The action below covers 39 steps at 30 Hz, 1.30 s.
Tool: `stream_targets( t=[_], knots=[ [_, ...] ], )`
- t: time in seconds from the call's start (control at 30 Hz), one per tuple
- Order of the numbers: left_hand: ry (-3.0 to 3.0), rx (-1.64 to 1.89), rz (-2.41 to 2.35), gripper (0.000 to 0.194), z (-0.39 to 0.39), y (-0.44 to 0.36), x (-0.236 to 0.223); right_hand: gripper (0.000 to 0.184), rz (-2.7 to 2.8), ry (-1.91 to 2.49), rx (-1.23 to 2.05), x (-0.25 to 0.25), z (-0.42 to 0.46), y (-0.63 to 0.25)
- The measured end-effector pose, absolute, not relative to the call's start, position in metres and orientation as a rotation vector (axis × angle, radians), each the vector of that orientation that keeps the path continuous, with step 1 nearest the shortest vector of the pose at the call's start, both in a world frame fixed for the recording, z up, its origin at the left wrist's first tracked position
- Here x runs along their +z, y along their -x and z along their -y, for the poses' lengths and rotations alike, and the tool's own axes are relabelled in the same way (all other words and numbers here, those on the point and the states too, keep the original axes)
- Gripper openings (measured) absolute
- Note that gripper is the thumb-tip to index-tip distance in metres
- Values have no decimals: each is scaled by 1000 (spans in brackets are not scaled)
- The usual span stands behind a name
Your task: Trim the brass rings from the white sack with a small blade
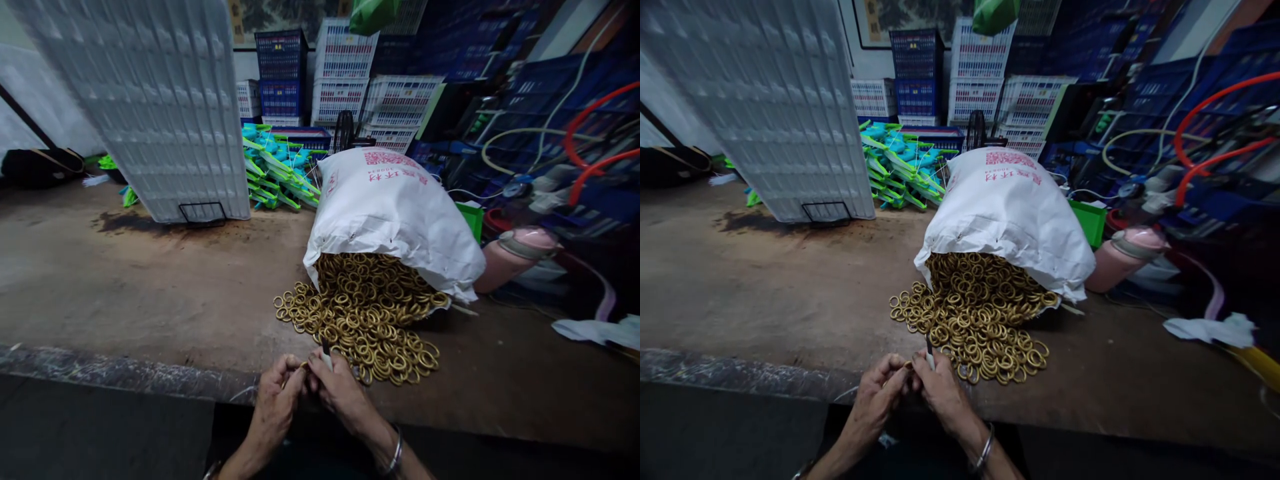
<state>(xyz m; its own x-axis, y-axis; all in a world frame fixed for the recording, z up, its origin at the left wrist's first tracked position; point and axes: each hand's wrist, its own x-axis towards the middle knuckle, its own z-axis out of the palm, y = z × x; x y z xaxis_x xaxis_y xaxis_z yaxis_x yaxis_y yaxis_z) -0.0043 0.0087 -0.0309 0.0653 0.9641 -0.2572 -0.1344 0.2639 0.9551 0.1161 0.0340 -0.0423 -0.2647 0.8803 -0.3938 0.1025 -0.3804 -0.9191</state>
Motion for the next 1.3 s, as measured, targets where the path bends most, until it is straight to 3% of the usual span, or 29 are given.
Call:
stream_targets(
  t=[0.17, 0.47, 0.7, 1.0, 1.3],
  knots=[
    [-797, 941, -1132, 36, -9, 8, -35, 21, 1428, 1429, 1488, -40, -41, -117],
    [-703, 933, -1044, 33, -8, 14, -36, 25, 1494, 1373, 1498, -37, -44, -114],
    [-645, 1020, -1049, 32, -7, 15, -42, 16, 2001, 1446, 1054, -36, -35, -117],
    [-676, 1065, -1094, 39, -9, 13, -43, 29, 2297, 1413, 712, -45, -30, -116],
    [-789, 1075, -1105, 37, -6, 14, -47, 27, 2338, 1503, 755, -35, -31, -115]
  ],
)
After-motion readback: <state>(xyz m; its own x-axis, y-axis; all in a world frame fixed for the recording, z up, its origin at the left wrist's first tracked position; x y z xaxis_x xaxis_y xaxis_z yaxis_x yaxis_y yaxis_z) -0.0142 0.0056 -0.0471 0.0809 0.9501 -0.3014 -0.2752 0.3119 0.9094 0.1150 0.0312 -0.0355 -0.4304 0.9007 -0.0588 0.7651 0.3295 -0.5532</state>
